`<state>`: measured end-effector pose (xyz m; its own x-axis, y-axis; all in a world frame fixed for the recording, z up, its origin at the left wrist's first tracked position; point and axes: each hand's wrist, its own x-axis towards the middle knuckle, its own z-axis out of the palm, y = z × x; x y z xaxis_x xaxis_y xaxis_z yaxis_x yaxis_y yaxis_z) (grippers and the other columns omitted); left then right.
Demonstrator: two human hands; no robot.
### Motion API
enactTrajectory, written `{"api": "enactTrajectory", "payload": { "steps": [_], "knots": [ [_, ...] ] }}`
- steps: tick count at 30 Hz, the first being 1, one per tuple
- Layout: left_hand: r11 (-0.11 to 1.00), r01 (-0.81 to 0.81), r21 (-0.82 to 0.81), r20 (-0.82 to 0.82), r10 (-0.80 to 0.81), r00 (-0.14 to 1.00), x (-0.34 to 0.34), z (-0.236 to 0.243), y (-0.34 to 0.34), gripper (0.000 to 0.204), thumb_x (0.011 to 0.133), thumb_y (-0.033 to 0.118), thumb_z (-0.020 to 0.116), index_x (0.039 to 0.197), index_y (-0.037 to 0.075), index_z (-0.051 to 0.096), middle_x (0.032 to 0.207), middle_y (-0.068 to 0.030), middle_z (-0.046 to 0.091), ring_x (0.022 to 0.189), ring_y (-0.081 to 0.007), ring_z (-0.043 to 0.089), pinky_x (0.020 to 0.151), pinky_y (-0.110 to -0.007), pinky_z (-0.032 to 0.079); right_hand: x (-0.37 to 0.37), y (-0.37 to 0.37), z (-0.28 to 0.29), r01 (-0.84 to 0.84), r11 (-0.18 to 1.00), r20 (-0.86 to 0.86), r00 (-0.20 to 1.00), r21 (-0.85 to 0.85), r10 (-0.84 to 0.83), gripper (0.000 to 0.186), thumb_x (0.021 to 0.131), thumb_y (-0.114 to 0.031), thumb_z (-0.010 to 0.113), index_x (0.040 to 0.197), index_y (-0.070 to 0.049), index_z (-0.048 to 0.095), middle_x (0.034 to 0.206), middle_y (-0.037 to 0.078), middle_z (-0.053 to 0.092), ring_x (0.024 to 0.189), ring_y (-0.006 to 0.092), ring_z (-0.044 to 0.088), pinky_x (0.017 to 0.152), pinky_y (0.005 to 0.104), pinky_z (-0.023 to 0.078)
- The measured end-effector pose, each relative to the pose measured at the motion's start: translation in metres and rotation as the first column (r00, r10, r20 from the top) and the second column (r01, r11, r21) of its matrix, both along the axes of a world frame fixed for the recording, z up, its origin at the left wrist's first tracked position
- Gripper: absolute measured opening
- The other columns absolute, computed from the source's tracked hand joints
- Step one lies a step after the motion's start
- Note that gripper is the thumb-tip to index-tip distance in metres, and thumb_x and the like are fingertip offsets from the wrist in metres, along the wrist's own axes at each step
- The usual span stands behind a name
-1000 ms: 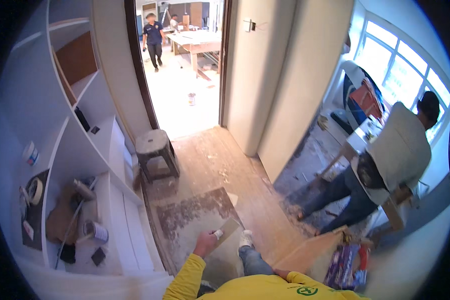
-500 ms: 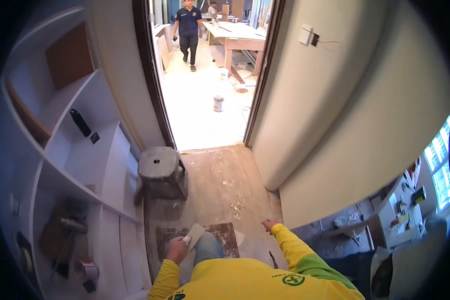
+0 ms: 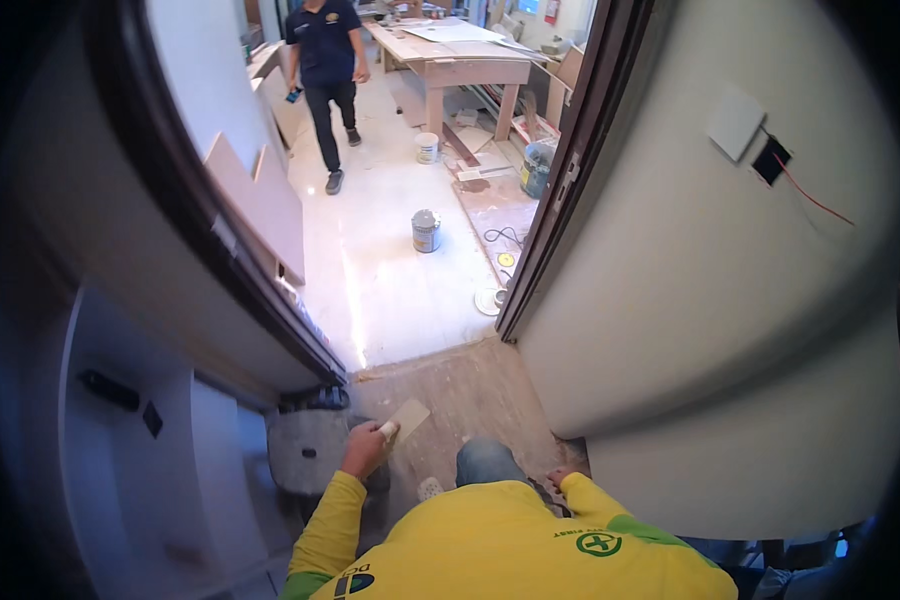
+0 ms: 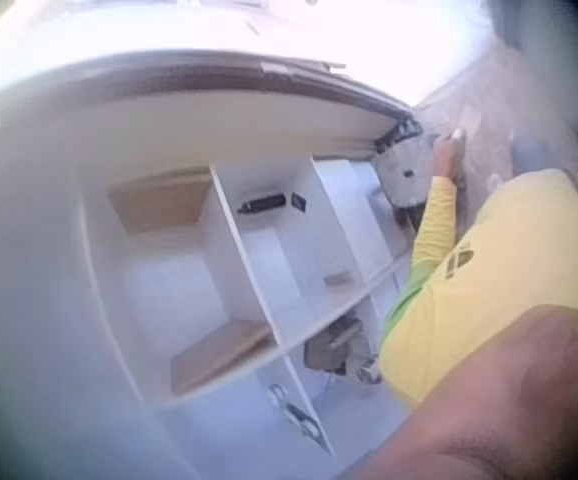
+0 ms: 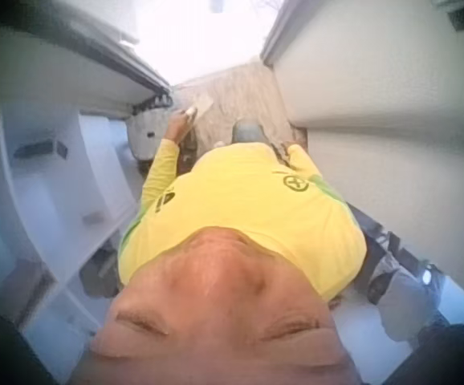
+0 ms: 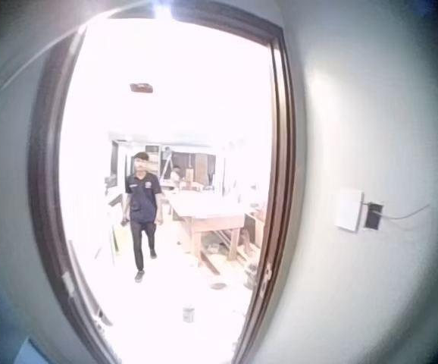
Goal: The person cuts a tile piece using an angle grinder, applies mortar to it with a trowel, and installs the tile piece onto the floor before tapping it into place with a mallet.
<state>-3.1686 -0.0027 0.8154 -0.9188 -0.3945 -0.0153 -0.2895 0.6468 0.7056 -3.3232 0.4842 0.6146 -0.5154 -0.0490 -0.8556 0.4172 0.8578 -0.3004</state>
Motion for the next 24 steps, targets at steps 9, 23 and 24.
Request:
{"api": "enactTrajectory", "payload": {
  "steps": [9, 23, 24],
  "knots": [
    [0.947, -0.126, 0.297, 0.098, 0.101, 0.990, -0.344, 0.039, -0.138, 0.045, 0.089, 0.042, 0.064, 0.087, -0.002, 0.070, 0.071, -0.0145, 0.065, 0.062, -0.0225, 0.060, 0.062, -0.034, 0.047, -0.223, -0.112, -0.084, -0.174, 0.939, 0.074, 0.985, 0.296, 0.159, 0.051, 0.087, -0.048, 0.054, 0.121, -0.010, 0.058, 0.116, 0.016, 0.055, 0.101, 0.0317, 0.054, 0.085, 0.0440, 0.044],
    [0.863, -0.310, 0.399, 0.316, 0.187, 0.930, -0.768, 0.052, -0.386, 0.044, 0.084, 0.041, 0.071, 0.088, -0.002, 0.071, 0.067, -0.0021, 0.059, 0.064, -0.0095, 0.050, 0.060, -0.027, 0.043, -0.776, -0.538, 0.063, -0.015, 0.918, -0.430, 0.886, -0.396, -0.171, 0.046, 0.084, -0.046, 0.059, 0.106, -0.006, 0.067, 0.099, 0.021, 0.068, 0.083, 0.0369, 0.066, 0.077, 0.0436, 0.050],
    [0.879, -0.315, 0.359, 0.356, 0.183, 0.916, -0.797, 0.053, -0.411, 0.044, 0.084, 0.042, 0.071, 0.088, -0.002, 0.071, 0.067, -0.0018, 0.058, 0.064, -0.0095, 0.050, 0.060, -0.027, 0.043, -0.790, -0.559, 0.070, 0.006, 0.931, -0.428, 0.887, -0.364, -0.173, 0.047, 0.085, -0.047, 0.056, 0.105, -0.006, 0.068, 0.099, 0.021, 0.068, 0.085, 0.0373, 0.066, 0.079, 0.0442, 0.050]
  ]
}}
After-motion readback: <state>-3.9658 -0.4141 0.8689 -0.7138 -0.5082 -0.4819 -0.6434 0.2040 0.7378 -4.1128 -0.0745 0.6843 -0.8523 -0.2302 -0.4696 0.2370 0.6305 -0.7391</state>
